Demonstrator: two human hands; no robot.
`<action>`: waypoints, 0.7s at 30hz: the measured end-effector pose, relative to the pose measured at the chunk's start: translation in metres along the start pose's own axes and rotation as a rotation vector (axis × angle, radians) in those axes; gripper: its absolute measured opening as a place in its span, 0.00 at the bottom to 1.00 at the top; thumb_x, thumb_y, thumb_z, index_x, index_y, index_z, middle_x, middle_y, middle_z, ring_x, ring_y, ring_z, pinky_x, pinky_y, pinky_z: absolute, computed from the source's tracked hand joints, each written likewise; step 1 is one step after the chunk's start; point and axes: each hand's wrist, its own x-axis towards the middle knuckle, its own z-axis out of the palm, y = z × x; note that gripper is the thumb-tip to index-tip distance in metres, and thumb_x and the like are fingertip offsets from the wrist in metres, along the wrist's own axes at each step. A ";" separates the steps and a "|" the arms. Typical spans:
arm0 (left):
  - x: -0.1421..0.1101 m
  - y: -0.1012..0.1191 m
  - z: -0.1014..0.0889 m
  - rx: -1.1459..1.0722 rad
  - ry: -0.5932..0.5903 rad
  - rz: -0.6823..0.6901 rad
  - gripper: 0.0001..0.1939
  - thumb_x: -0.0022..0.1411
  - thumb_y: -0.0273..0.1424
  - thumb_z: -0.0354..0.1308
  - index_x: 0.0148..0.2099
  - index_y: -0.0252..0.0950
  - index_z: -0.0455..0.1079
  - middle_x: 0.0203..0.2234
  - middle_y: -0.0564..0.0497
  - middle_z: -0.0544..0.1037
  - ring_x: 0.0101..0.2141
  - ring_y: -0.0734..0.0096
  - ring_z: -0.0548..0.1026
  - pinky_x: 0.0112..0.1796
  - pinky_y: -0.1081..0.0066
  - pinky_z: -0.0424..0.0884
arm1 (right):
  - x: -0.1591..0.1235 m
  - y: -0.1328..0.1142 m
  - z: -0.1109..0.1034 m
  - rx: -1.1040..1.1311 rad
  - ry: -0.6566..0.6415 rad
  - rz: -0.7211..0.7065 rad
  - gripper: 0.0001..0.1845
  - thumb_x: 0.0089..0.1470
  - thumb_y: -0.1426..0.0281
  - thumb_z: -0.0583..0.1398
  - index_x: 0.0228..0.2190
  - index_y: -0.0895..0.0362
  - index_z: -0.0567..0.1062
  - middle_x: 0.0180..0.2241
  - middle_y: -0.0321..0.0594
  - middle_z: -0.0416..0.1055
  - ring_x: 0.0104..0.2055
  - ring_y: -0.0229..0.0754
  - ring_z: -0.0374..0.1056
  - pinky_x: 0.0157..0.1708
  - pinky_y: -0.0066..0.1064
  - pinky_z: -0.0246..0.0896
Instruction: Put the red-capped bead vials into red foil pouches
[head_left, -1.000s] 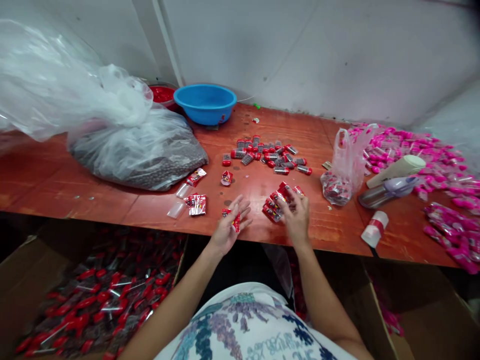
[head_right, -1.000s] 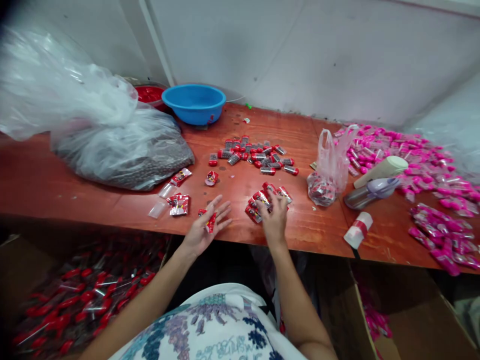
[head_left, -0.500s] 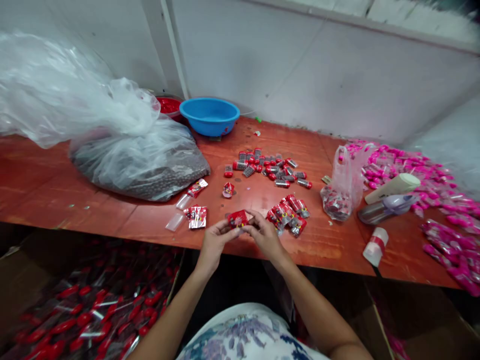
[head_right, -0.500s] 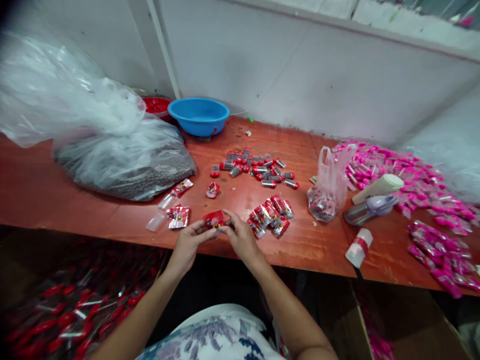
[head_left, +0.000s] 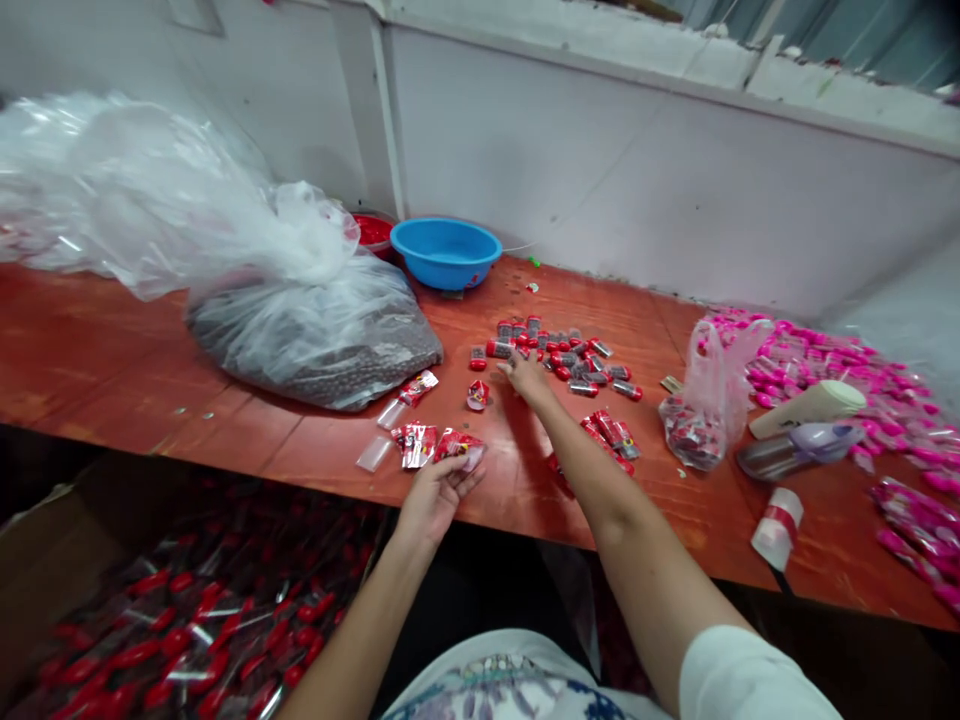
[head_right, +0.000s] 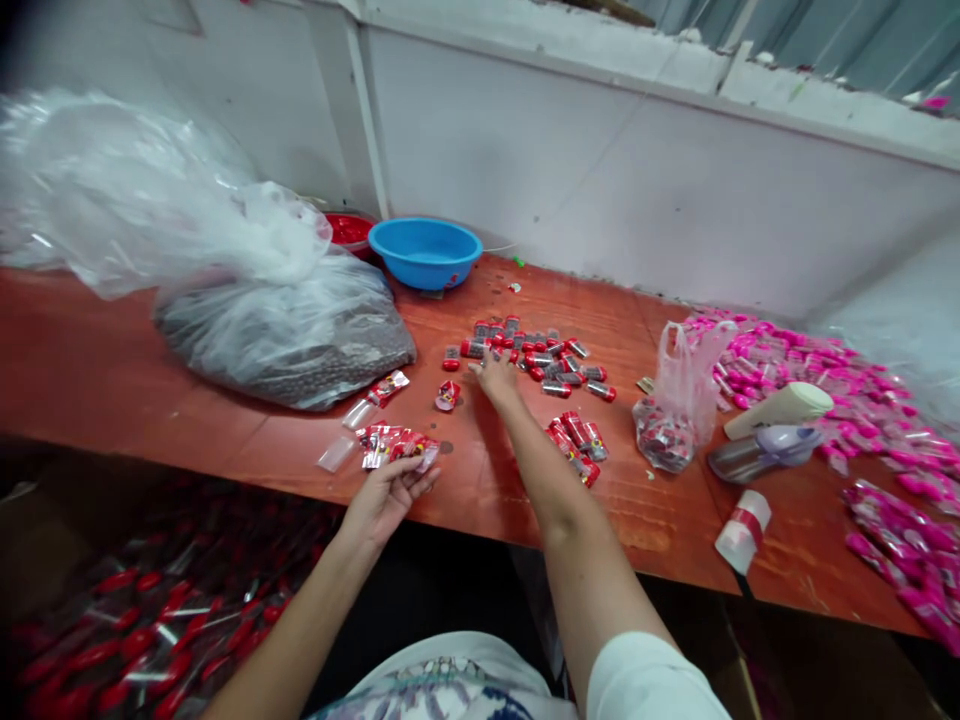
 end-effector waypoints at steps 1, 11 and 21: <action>0.000 0.001 -0.001 -0.011 0.005 -0.001 0.06 0.48 0.16 0.58 0.26 0.31 0.71 0.26 0.46 0.80 0.31 0.67 0.79 0.37 0.65 0.77 | 0.000 -0.001 0.006 -0.016 -0.002 0.018 0.26 0.57 0.61 0.57 0.52 0.63 0.67 0.57 0.63 0.55 0.54 0.58 0.61 0.50 0.46 0.55; -0.001 -0.001 -0.011 -0.033 0.047 -0.012 0.06 0.50 0.22 0.63 0.33 0.32 0.72 0.26 0.48 0.80 0.26 0.70 0.78 0.33 0.69 0.77 | -0.092 -0.004 0.019 0.135 0.073 -0.077 0.24 0.56 0.72 0.53 0.55 0.61 0.64 0.53 0.52 0.63 0.54 0.48 0.60 0.52 0.39 0.56; -0.003 -0.016 0.006 -0.095 0.040 -0.023 0.05 0.53 0.21 0.61 0.35 0.32 0.71 0.29 0.49 0.81 0.30 0.70 0.79 0.38 0.68 0.76 | -0.216 -0.020 -0.016 1.050 0.008 0.031 0.22 0.49 0.65 0.63 0.48 0.53 0.72 0.42 0.41 0.73 0.41 0.43 0.70 0.42 0.35 0.66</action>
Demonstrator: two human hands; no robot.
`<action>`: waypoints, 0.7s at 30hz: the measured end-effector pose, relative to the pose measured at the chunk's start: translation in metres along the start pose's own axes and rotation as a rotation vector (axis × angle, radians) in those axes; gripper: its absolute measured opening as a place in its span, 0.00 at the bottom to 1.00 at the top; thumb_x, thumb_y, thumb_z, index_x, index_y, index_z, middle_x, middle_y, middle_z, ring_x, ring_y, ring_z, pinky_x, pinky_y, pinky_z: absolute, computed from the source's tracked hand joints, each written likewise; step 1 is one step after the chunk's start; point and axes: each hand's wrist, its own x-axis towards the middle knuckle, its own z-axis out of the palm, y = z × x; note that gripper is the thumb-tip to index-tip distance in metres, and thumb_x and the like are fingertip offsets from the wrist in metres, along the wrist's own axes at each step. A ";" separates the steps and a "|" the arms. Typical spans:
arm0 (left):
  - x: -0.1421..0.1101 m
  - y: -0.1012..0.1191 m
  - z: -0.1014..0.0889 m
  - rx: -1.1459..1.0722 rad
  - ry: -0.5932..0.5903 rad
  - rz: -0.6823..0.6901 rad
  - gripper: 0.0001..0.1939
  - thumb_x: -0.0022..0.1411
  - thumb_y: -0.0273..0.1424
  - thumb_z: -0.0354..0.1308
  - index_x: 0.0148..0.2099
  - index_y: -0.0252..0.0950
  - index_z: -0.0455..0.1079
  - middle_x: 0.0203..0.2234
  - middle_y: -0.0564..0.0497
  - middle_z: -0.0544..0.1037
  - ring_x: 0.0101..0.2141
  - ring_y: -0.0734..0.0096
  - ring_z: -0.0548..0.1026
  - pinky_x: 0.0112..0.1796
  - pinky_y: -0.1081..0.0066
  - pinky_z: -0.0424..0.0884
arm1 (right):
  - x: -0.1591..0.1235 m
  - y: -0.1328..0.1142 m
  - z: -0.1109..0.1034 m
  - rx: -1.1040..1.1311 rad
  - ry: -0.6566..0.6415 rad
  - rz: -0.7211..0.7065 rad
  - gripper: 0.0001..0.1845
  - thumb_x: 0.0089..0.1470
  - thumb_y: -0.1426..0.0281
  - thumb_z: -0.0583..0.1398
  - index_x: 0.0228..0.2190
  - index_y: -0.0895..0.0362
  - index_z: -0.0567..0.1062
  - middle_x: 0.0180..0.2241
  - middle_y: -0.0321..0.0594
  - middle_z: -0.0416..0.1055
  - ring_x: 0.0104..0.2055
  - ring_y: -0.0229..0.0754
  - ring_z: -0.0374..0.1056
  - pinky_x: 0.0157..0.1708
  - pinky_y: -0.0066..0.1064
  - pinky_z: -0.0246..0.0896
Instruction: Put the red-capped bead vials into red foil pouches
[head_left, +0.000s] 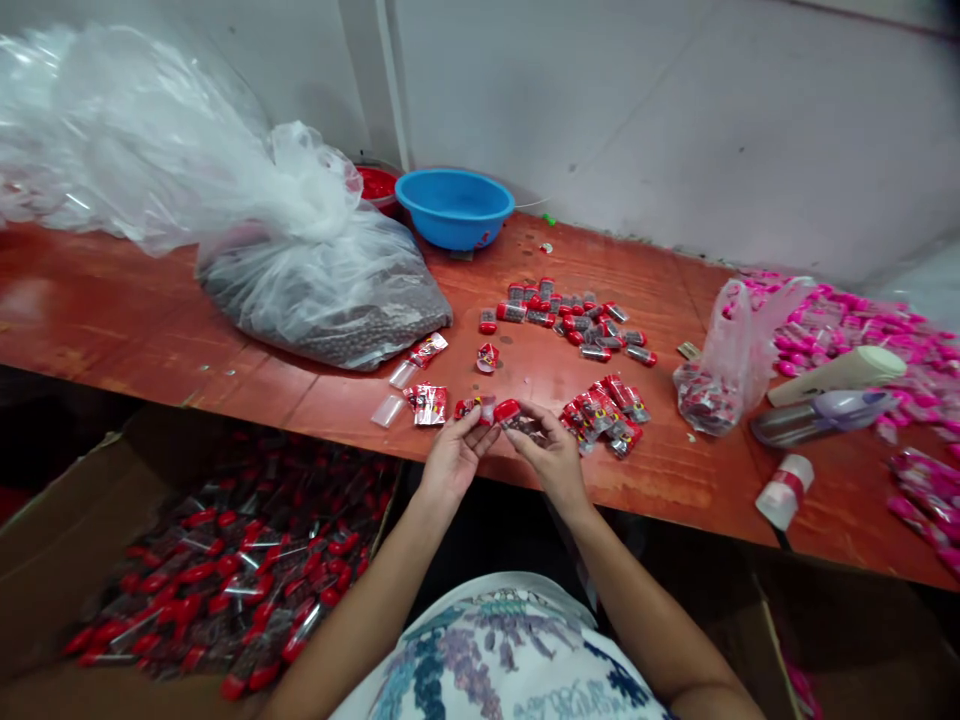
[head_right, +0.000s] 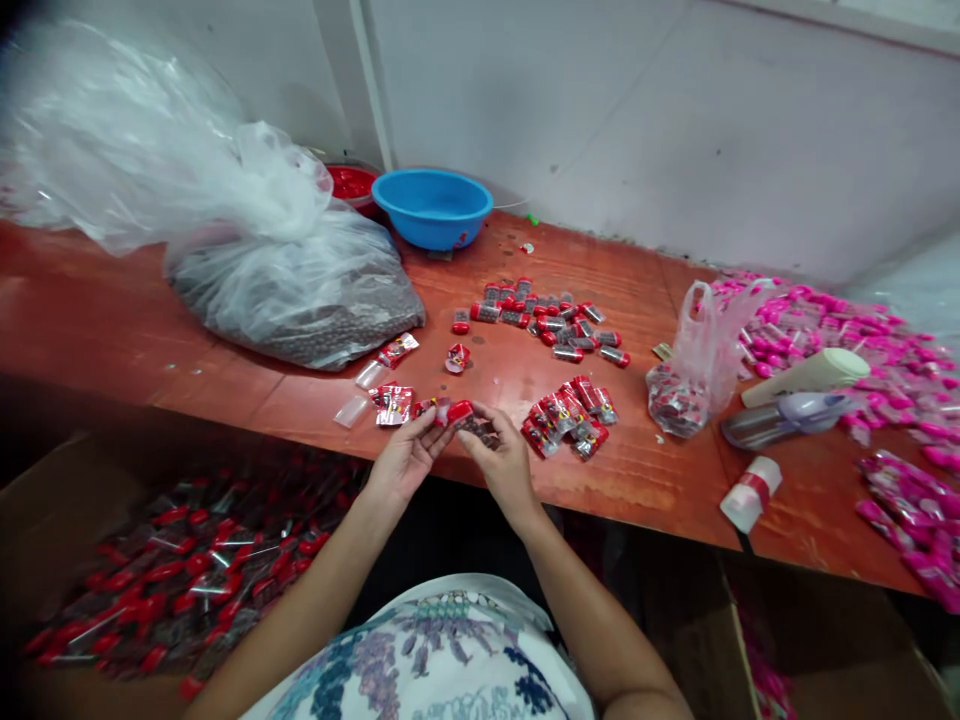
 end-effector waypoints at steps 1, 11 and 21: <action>0.000 -0.003 0.002 -0.001 -0.001 0.003 0.05 0.53 0.21 0.62 0.34 0.32 0.71 0.29 0.49 0.81 0.30 0.70 0.79 0.38 0.68 0.75 | -0.003 0.000 -0.001 -0.003 0.008 0.001 0.22 0.49 0.65 0.63 0.47 0.52 0.72 0.43 0.41 0.73 0.42 0.43 0.70 0.42 0.35 0.66; -0.003 -0.013 0.012 0.077 -0.047 0.085 0.09 0.49 0.24 0.65 0.36 0.33 0.71 0.30 0.50 0.81 0.31 0.69 0.79 0.41 0.66 0.73 | -0.008 0.004 -0.014 -0.054 0.051 -0.035 0.21 0.49 0.68 0.63 0.47 0.53 0.73 0.44 0.41 0.73 0.43 0.43 0.70 0.44 0.35 0.65; -0.015 -0.017 0.019 0.196 -0.121 0.224 0.15 0.48 0.28 0.67 0.39 0.34 0.70 0.31 0.50 0.81 0.32 0.67 0.79 0.40 0.63 0.73 | -0.005 0.005 -0.013 -0.005 0.095 -0.066 0.22 0.50 0.67 0.63 0.48 0.52 0.72 0.45 0.40 0.72 0.44 0.43 0.70 0.46 0.36 0.66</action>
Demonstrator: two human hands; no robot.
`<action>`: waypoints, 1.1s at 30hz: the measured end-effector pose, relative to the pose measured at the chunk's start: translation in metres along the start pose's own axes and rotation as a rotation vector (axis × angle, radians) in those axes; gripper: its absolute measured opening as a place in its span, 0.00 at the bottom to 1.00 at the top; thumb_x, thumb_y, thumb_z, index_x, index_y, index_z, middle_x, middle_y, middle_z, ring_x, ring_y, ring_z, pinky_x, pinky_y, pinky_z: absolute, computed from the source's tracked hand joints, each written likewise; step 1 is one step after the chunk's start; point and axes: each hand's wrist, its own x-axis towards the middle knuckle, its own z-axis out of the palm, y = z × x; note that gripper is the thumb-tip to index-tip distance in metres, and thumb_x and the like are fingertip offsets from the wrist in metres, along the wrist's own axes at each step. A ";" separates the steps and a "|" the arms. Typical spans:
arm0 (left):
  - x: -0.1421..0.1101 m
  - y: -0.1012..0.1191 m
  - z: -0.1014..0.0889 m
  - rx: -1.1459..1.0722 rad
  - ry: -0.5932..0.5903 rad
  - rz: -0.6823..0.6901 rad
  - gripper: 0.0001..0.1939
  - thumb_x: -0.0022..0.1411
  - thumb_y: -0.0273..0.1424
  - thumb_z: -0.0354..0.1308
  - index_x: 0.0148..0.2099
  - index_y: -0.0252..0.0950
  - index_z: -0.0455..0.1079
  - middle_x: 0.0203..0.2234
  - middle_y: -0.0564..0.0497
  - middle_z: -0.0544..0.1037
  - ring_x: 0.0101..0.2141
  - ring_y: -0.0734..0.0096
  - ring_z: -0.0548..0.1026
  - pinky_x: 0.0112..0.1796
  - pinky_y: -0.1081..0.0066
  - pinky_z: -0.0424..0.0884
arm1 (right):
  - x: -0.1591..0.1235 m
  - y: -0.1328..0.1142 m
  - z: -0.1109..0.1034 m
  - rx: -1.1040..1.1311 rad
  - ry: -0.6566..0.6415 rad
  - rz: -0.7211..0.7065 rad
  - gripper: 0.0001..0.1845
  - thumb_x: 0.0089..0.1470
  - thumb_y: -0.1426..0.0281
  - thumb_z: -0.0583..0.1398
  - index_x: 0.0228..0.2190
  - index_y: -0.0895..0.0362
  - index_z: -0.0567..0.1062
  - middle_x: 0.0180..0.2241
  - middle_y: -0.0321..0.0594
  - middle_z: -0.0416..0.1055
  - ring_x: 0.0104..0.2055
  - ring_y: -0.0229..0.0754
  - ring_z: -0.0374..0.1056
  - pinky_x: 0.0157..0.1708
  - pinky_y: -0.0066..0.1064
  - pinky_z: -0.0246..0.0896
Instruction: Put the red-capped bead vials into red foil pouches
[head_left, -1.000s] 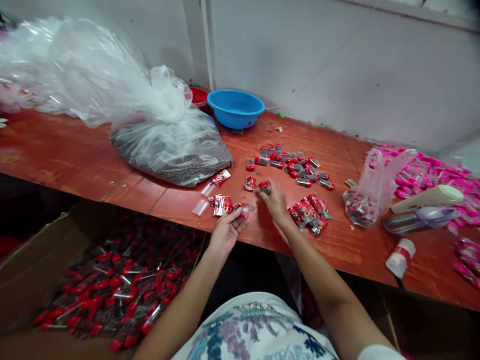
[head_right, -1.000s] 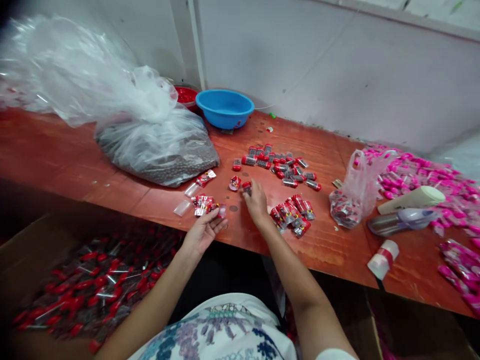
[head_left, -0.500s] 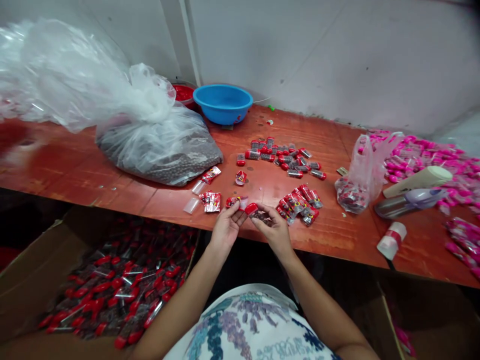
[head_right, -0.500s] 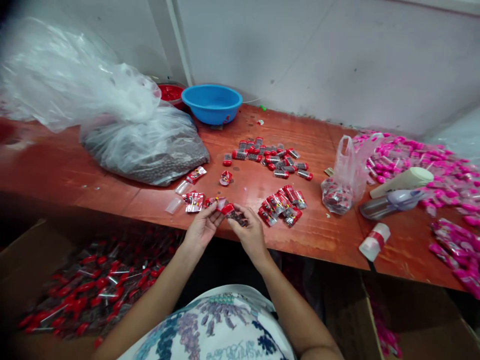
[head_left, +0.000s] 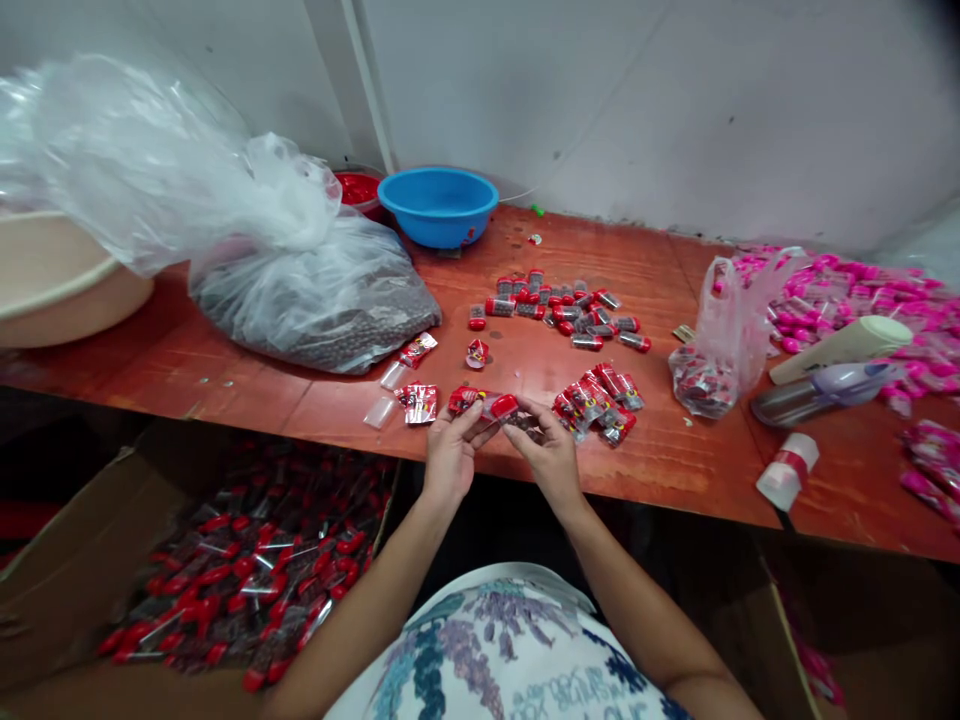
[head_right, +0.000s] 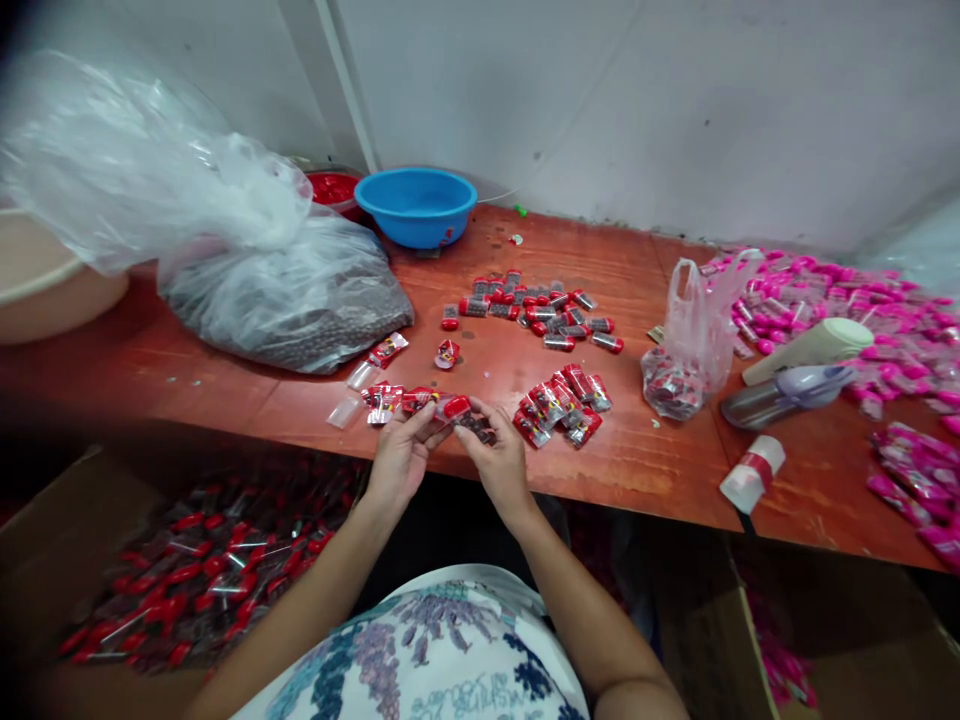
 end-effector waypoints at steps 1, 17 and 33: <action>0.000 0.000 0.000 0.002 -0.001 0.002 0.15 0.48 0.29 0.67 0.39 0.34 0.70 0.31 0.50 0.81 0.32 0.67 0.79 0.40 0.63 0.74 | 0.000 0.000 -0.001 -0.008 -0.010 -0.006 0.21 0.50 0.68 0.63 0.48 0.52 0.73 0.45 0.40 0.72 0.44 0.43 0.70 0.45 0.36 0.66; -0.005 0.008 0.004 0.078 -0.048 0.114 0.16 0.46 0.28 0.68 0.39 0.34 0.71 0.33 0.51 0.80 0.33 0.68 0.78 0.38 0.64 0.74 | -0.004 -0.008 0.003 0.026 -0.015 0.013 0.22 0.49 0.67 0.64 0.48 0.51 0.73 0.44 0.40 0.72 0.43 0.43 0.69 0.46 0.37 0.66; -0.008 0.009 0.004 0.170 -0.116 0.263 0.17 0.42 0.25 0.69 0.38 0.35 0.72 0.31 0.54 0.78 0.33 0.74 0.75 0.40 0.71 0.71 | -0.005 -0.013 0.003 -0.060 -0.067 -0.063 0.16 0.49 0.68 0.64 0.43 0.51 0.75 0.39 0.39 0.72 0.41 0.41 0.70 0.43 0.34 0.66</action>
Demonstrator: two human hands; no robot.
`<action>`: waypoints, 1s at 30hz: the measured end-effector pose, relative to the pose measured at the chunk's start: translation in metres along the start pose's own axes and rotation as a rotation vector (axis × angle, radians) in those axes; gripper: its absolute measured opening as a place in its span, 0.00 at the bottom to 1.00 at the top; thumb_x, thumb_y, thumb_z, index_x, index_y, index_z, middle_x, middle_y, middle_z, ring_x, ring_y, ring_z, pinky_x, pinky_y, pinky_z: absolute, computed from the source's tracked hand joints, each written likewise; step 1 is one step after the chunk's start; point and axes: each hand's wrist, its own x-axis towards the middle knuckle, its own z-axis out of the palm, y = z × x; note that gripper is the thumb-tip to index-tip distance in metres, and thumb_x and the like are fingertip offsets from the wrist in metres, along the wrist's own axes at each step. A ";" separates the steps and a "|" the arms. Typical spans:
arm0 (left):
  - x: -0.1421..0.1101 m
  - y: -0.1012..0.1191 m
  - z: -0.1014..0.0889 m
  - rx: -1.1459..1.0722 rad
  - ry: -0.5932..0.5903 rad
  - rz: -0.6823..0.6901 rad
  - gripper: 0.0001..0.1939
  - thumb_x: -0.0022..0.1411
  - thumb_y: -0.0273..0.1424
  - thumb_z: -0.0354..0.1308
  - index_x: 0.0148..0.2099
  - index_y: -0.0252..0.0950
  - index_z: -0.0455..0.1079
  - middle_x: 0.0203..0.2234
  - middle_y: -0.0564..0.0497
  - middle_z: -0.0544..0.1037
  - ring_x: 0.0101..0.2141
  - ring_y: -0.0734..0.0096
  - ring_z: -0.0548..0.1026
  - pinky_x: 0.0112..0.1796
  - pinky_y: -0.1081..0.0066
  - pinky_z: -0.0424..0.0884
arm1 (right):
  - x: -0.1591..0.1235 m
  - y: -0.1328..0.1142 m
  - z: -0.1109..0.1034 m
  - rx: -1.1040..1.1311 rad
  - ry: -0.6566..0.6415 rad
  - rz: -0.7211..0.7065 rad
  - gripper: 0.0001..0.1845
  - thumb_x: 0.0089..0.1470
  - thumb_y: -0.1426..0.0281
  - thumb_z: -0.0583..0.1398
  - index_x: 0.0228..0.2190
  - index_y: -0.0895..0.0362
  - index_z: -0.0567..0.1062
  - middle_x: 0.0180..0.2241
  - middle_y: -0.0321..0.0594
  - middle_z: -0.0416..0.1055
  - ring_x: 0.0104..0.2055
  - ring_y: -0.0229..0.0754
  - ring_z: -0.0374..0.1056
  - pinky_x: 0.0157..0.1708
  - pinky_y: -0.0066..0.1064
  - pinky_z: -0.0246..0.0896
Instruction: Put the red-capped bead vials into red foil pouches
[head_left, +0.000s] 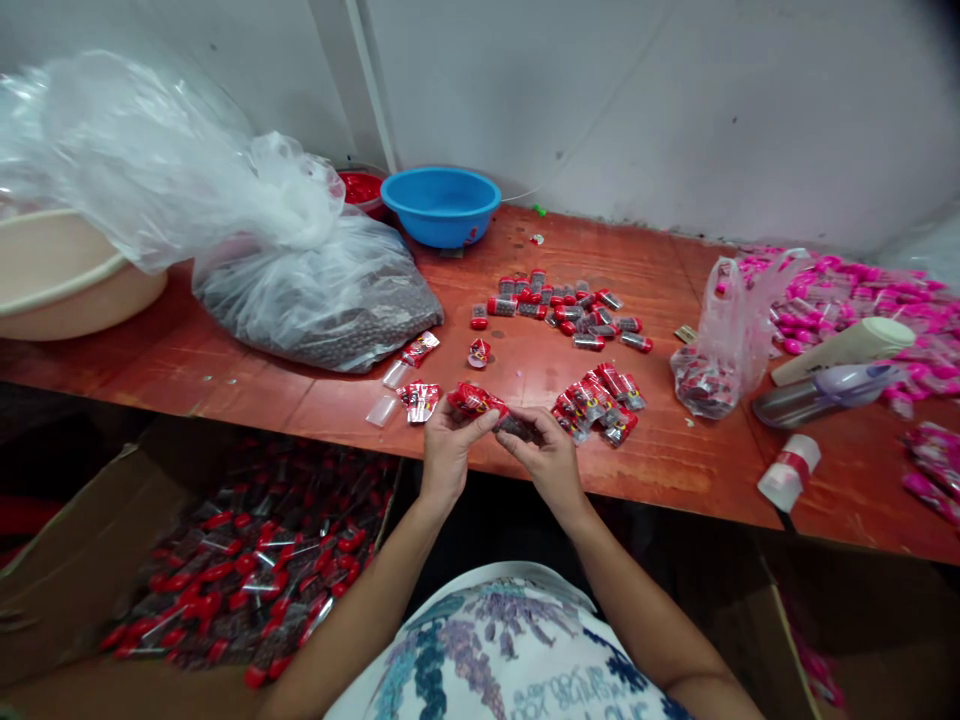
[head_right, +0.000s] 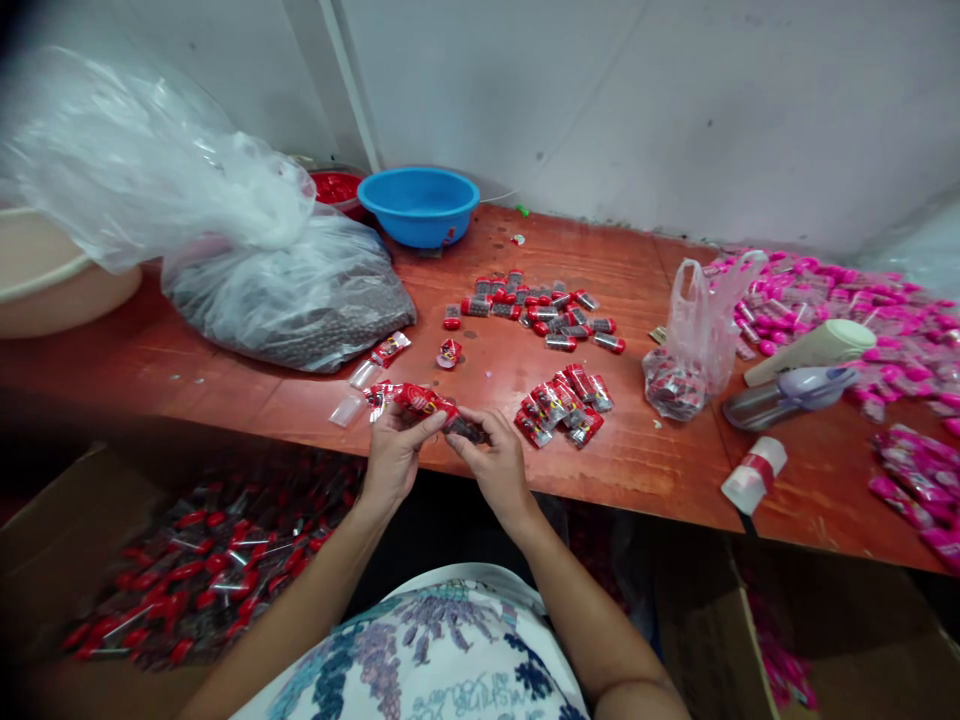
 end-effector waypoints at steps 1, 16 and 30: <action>0.000 -0.001 -0.001 -0.001 -0.003 0.006 0.18 0.43 0.25 0.69 0.39 0.35 0.72 0.31 0.53 0.78 0.33 0.73 0.76 0.41 0.71 0.71 | -0.001 -0.002 0.000 -0.045 0.016 -0.043 0.15 0.50 0.68 0.63 0.42 0.51 0.76 0.39 0.39 0.72 0.41 0.41 0.69 0.42 0.33 0.66; -0.004 0.006 0.005 0.014 -0.009 -0.047 0.26 0.40 0.25 0.70 0.45 0.36 0.69 0.30 0.52 0.79 0.33 0.68 0.77 0.39 0.68 0.71 | -0.009 -0.011 0.006 0.026 0.056 -0.115 0.13 0.52 0.70 0.63 0.41 0.48 0.77 0.36 0.37 0.68 0.38 0.39 0.68 0.38 0.31 0.65; 0.001 0.014 0.003 0.093 -0.075 -0.124 0.26 0.39 0.26 0.71 0.45 0.35 0.72 0.30 0.52 0.79 0.32 0.69 0.76 0.39 0.69 0.70 | -0.005 -0.006 0.003 0.254 0.062 0.097 0.20 0.44 0.68 0.67 0.41 0.53 0.71 0.39 0.38 0.72 0.40 0.40 0.70 0.41 0.33 0.68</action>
